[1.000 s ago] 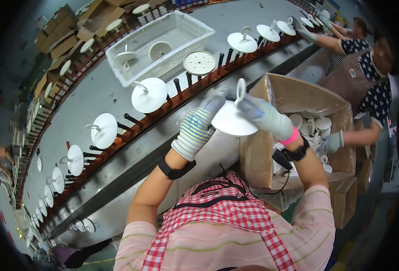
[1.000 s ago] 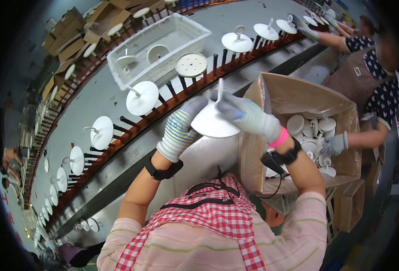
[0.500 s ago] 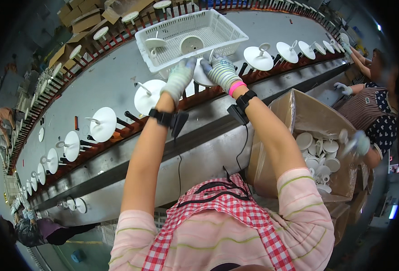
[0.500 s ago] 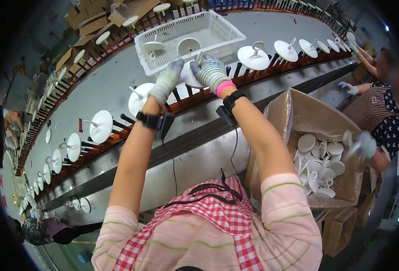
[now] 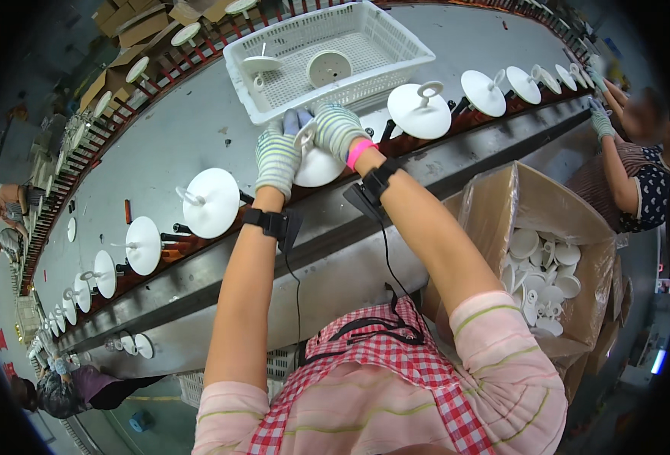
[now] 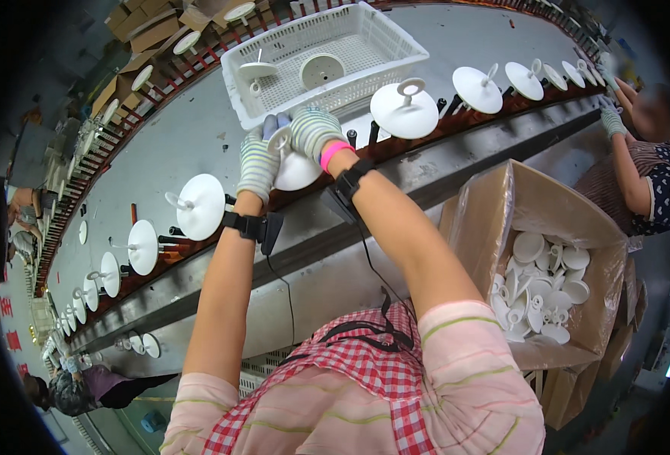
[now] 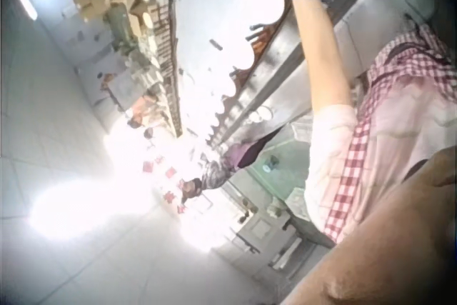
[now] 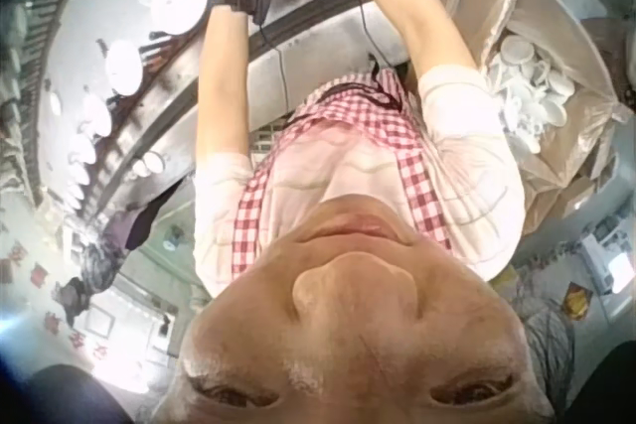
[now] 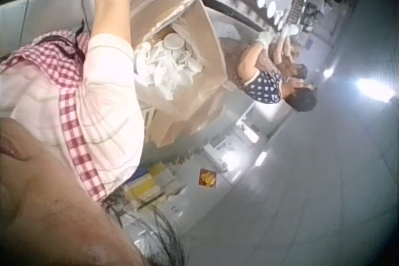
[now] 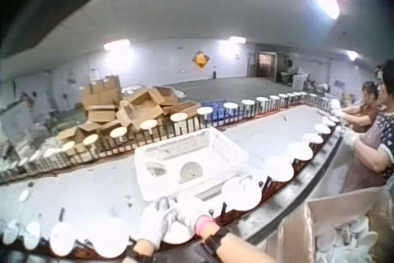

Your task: The person picks up ceramic cups from a cardboard box by hand and places them onto the spindles of a circular conveyor machine.

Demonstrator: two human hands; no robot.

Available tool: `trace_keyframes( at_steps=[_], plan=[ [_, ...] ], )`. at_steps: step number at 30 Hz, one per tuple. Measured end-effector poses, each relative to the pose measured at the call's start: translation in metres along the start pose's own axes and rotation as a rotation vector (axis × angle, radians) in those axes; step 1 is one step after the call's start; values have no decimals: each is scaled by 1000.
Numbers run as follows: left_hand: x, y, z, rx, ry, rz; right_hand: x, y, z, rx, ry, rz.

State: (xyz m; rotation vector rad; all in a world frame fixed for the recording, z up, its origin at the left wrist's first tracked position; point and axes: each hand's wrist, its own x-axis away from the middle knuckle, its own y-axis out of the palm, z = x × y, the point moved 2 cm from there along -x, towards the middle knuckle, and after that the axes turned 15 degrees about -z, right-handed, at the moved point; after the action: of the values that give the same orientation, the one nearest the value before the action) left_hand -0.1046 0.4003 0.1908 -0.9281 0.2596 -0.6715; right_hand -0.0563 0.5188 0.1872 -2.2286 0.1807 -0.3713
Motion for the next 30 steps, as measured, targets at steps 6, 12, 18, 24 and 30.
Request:
trace_keyframes(
  at_steps=[6, 12, 18, 24, 30],
  plan=[
    [10, -18, -24, 210, -15, 43, -4, 27, -10, -27, -108, 124],
    [36, -78, -66, -404, -30, -17, 77, 32, -37, 292, -437, -69],
    [20, -134, 82, -286, 186, -235, 269, -87, 28, -238, -432, 351],
    [-53, -75, 64, -520, 290, -502, 380, -104, 238, -645, 349, 511],
    [-34, -22, 116, -485, -237, -368, 444, -44, 481, -155, 748, -296]
  ],
)
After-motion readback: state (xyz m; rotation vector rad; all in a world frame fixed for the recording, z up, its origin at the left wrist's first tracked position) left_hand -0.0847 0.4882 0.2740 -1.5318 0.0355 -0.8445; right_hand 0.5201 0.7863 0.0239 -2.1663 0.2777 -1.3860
